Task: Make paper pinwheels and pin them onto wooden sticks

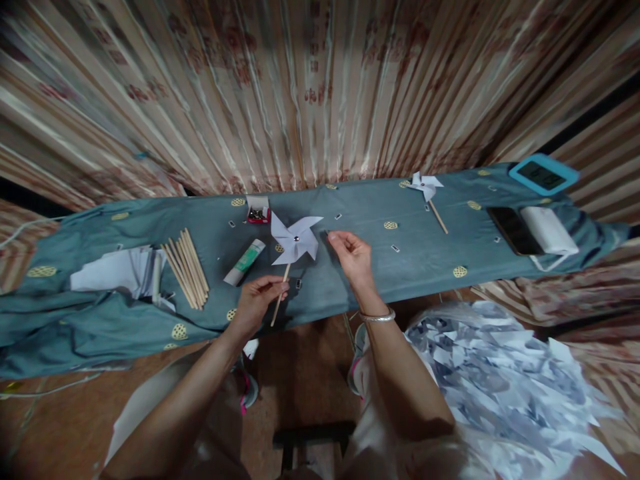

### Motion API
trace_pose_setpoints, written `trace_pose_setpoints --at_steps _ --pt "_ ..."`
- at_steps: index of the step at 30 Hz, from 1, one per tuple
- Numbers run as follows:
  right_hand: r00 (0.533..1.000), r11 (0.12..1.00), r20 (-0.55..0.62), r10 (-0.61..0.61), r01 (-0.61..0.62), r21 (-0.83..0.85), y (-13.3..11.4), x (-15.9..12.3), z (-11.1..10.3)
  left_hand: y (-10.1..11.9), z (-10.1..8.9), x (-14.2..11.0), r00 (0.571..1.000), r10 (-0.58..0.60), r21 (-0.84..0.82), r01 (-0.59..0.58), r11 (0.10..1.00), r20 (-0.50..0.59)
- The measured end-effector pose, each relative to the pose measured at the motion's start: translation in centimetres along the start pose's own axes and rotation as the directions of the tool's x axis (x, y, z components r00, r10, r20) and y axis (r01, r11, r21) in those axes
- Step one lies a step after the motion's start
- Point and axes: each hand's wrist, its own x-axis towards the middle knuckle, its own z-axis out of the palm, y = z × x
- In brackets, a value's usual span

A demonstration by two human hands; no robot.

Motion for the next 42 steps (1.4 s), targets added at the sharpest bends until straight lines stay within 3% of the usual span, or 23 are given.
trace_pose_setpoints --at_steps 4,7,32,42 --pt "0.989 0.995 0.110 0.101 -0.102 0.002 0.5 0.0 0.5 0.0 0.1 -0.1 1.000 -0.003 0.013 0.003 1.000 0.014" --pt "0.981 0.988 0.129 0.146 -0.151 0.032 0.6 -0.1 1.0 0.1 0.1 -0.2 1.000 -0.001 0.015 0.001 1.000 0.014" --pt "0.943 0.949 0.220 0.249 -0.283 0.140 0.4 -0.9 1.6 -0.5 0.0 0.2 1.000 0.018 0.005 -0.018 1.000 0.010" --pt "0.858 0.826 0.325 0.398 -0.490 0.281 1.0 -1.6 2.3 -0.6 -0.1 0.2 1.000 0.029 0.000 -0.029 1.000 0.007"
